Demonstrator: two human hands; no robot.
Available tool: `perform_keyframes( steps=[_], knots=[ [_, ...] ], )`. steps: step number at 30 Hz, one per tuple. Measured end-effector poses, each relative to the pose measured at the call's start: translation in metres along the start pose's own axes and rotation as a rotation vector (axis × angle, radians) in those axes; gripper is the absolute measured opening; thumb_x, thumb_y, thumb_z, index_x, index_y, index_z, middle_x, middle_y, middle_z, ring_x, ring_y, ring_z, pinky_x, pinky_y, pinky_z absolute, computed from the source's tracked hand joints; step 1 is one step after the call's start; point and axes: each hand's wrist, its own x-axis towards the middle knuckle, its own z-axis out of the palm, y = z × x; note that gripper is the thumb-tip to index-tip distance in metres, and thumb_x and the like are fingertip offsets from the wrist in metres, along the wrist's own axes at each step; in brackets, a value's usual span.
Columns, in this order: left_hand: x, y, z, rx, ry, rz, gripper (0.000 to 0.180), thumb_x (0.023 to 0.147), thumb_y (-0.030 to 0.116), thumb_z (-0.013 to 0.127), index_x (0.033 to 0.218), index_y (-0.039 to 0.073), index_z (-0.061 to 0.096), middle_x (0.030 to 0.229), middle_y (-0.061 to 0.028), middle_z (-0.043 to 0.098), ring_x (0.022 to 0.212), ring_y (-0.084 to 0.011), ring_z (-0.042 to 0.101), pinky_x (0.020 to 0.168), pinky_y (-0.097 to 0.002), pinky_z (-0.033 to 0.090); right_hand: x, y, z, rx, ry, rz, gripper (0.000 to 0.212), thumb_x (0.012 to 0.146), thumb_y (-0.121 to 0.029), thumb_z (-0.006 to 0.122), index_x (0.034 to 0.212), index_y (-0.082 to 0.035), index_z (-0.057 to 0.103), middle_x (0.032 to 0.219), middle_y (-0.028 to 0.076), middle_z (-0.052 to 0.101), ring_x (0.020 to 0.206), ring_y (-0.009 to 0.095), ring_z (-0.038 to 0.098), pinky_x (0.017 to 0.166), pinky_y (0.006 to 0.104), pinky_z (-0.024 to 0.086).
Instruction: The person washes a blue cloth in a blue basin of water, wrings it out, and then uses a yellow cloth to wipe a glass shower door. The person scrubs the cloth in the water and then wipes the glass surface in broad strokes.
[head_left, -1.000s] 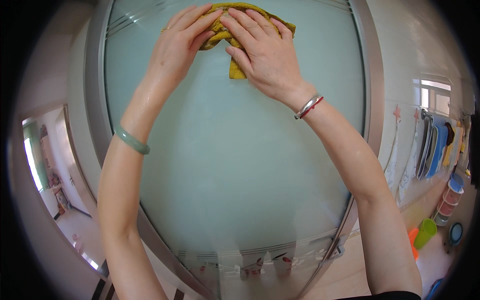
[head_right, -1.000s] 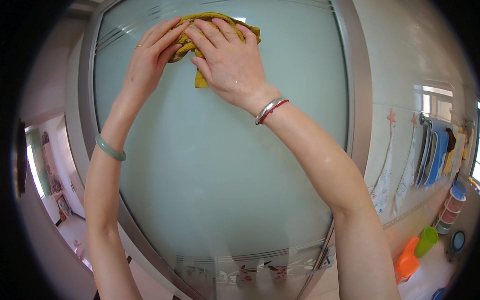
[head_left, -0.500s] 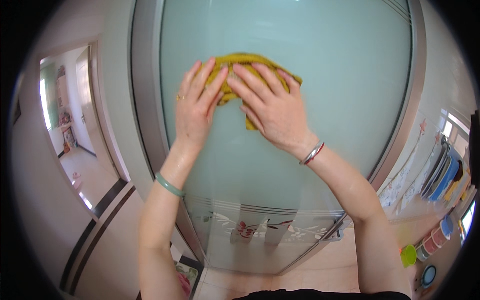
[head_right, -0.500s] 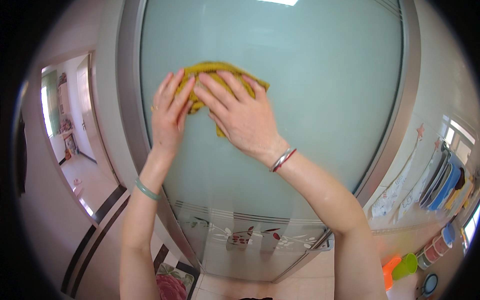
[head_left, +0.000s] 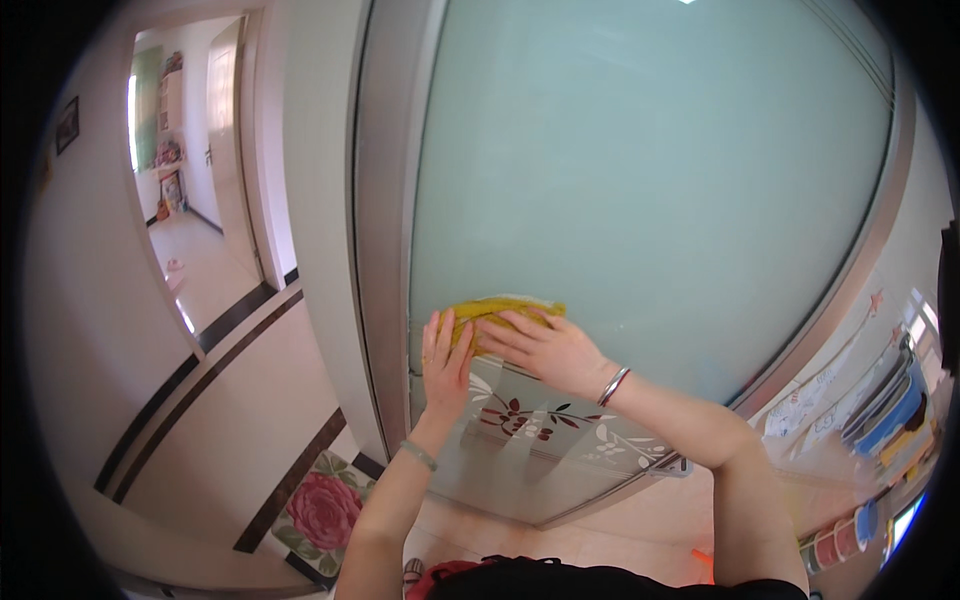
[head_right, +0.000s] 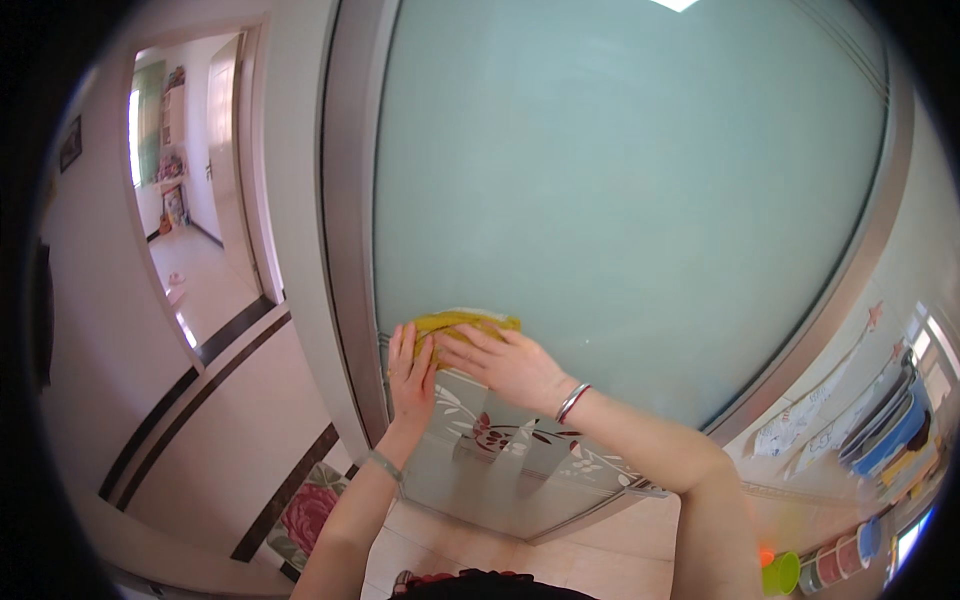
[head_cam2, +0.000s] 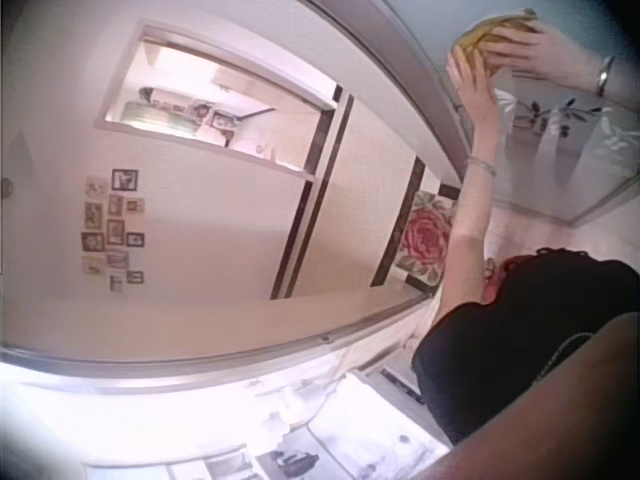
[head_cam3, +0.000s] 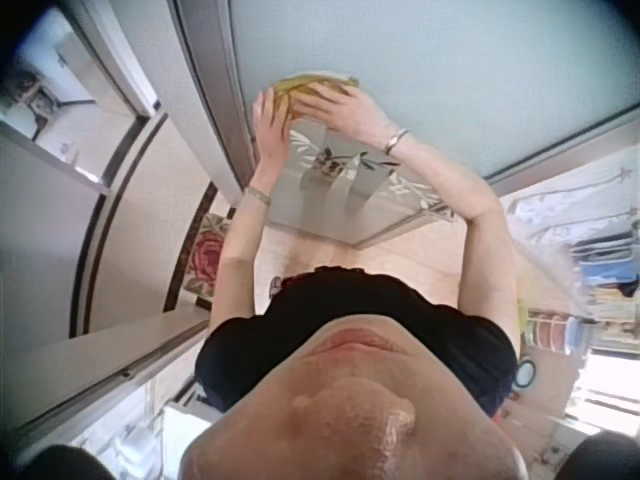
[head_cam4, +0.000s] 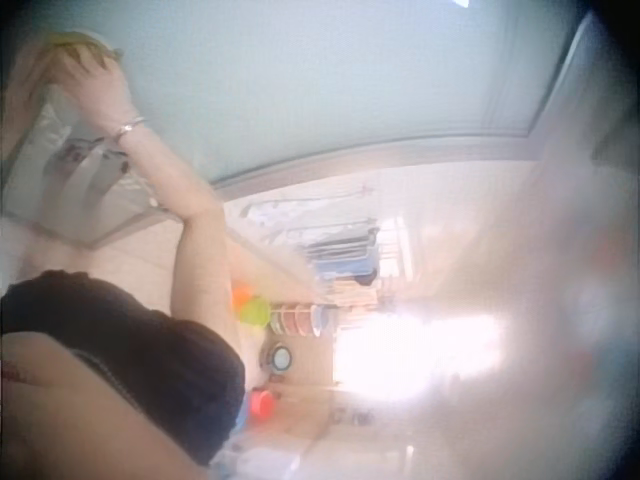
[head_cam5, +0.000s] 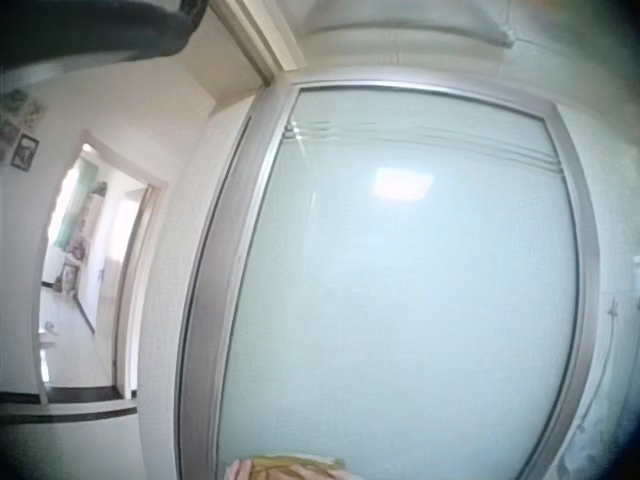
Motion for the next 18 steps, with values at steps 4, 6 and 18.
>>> perform_keyframes(
  steps=[4,6,18],
  knots=[
    [0.008,-0.001,0.0,-0.039,0.039,-0.005,0.043,0.089,0.004,0.061,0.131,0.011,0.059,0.147,-0.0111,0.044,0.139,-0.0355,0.037,0.114,-0.054,0.029,0.013,0.015,-0.014,0.062,0.022,-0.063,0.054,0.089,-0.02,0.055,0.143,-0.02,0.047,0.151,-0.005,0.041,0.136,0.013,0.041,0.115,0.0342,0.032],
    [0.012,0.0,0.001,-0.042,0.048,-0.003,0.044,0.088,0.004,0.061,0.131,0.012,0.059,0.147,-0.01,0.045,0.139,-0.0346,0.037,0.114,-0.0532,0.029,0.018,0.02,-0.02,0.046,0.026,-0.097,0.05,0.089,-0.018,0.053,0.14,-0.019,0.05,0.148,-0.005,0.045,0.134,0.014,0.044,0.116,0.0351,0.032],
    [0.118,0.001,-0.018,0.026,0.149,-0.036,0.042,0.092,0.0,0.051,0.133,0.007,0.057,0.149,-0.0161,0.043,0.143,-0.0396,0.03,0.117,-0.0567,0.016,0.076,0.085,-0.081,-0.014,0.058,-0.151,0.066,0.073,-0.018,0.072,0.136,-0.019,0.052,0.144,-0.002,0.05,0.137,0.016,0.041,0.116,0.0393,0.031]
  ],
)
